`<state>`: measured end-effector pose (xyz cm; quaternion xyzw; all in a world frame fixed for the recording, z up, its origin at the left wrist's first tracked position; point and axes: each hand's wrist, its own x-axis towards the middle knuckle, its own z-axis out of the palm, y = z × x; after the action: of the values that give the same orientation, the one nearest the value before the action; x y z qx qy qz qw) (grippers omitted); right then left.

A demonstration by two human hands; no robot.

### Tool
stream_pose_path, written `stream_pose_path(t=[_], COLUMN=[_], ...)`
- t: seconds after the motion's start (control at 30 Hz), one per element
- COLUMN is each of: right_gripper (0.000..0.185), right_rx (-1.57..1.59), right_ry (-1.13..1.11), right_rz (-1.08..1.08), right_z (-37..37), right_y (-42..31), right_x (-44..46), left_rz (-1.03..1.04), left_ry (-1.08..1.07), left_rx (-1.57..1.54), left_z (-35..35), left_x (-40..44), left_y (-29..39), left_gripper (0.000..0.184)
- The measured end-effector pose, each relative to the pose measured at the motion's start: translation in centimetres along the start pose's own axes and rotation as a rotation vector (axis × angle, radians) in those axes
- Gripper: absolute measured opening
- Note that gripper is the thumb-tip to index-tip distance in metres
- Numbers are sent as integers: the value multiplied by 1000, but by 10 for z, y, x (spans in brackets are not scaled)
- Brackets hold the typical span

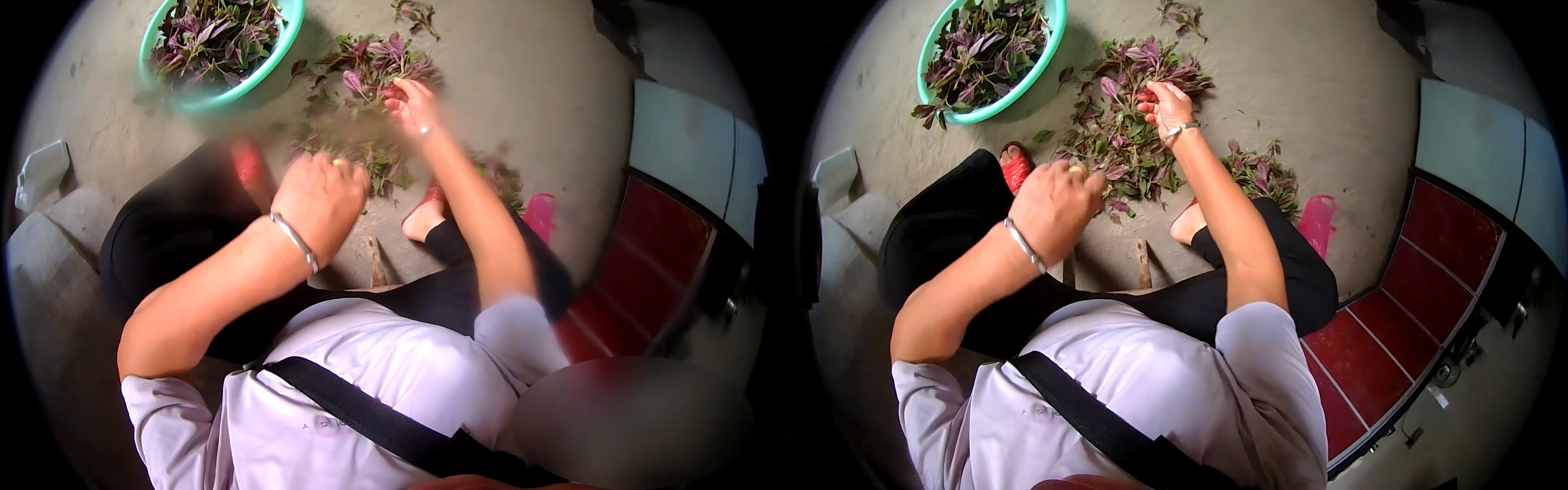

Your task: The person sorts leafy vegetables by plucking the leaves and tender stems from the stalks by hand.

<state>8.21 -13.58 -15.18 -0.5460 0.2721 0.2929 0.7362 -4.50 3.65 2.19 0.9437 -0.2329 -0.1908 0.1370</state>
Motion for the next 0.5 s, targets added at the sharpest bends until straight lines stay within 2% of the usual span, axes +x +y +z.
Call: stream_pose_path(t=[0.07,0.17,0.27,0.37,0.43,0.5], right_gripper=[12,11,9,6,5,4], right_rx=[-9,0,30,81,110,172], right_ry=[-66,-154,-209,-232,-220,-177], right_rz=[-47,-113,-213,-310,-352,-386], right_z=[1,6,15,27,26,24], right_y=[-18,-42,-58,-66,-67,-68], right_x=[-24,-63,-108,-153,-168,-179], left_rz=[-120,-208,-153,-148,-186,-13], left_ry=[60,289,261,184,151,276], left_rx=[-262,-661,-1200,-1578,-1731,-1637], left_z=[4,12,24,2,-1,9], left_x=[8,23,40,42,44,48], left_y=[-6,-9,-6,11,19,24], left_gripper=[21,30,41,38,26,24])
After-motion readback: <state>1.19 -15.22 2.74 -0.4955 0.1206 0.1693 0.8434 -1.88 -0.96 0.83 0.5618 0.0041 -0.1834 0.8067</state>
